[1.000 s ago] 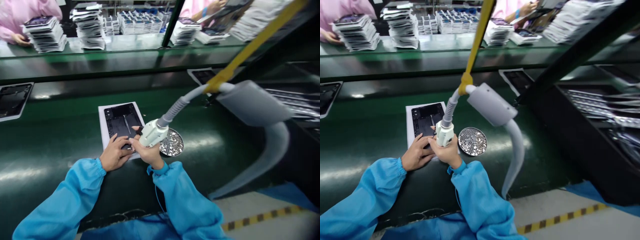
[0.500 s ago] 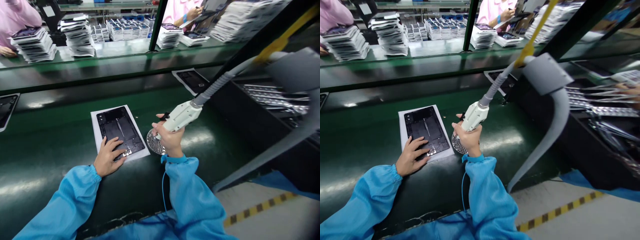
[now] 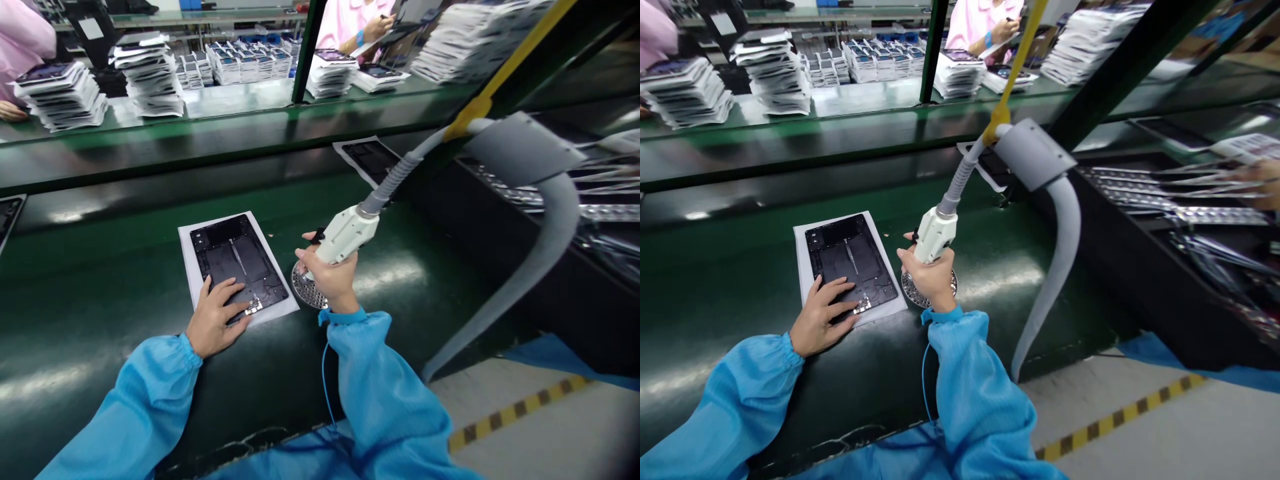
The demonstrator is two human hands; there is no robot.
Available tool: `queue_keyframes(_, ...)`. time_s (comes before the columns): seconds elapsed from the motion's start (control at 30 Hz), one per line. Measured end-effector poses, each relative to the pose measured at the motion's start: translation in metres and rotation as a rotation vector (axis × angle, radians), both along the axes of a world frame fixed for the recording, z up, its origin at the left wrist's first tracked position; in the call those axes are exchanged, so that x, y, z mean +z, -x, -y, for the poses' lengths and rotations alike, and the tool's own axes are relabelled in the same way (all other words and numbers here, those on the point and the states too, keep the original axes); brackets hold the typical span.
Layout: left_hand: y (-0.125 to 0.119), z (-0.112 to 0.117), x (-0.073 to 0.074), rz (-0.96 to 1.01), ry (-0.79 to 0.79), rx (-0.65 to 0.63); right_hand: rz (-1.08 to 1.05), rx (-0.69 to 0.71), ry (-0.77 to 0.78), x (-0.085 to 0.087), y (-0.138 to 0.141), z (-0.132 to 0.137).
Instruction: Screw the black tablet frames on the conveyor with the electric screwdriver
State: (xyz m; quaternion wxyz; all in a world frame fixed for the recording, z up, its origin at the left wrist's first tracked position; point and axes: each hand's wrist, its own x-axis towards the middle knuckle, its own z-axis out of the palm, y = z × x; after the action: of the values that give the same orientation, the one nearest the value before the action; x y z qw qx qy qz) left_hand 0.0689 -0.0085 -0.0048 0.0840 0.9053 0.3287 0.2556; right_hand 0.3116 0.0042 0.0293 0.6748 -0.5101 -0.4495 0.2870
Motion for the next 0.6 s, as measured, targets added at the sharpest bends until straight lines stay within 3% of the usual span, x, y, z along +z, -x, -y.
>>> queue_keyframes(0.33,0.002,-0.003,-0.002,-0.011,0.007,-0.005,0.002,0.008,-0.014,0.000,0.001,-0.001)
queue_keyframes(0.5,0.000,-0.003,-0.006,-0.041,0.018,0.024,-0.018,-0.047,-0.088,0.011,0.006,0.009)
queue_keyframes(0.6,-0.003,-0.002,-0.008,-0.067,0.024,0.090,-0.047,0.010,-0.132,0.020,0.019,0.016)
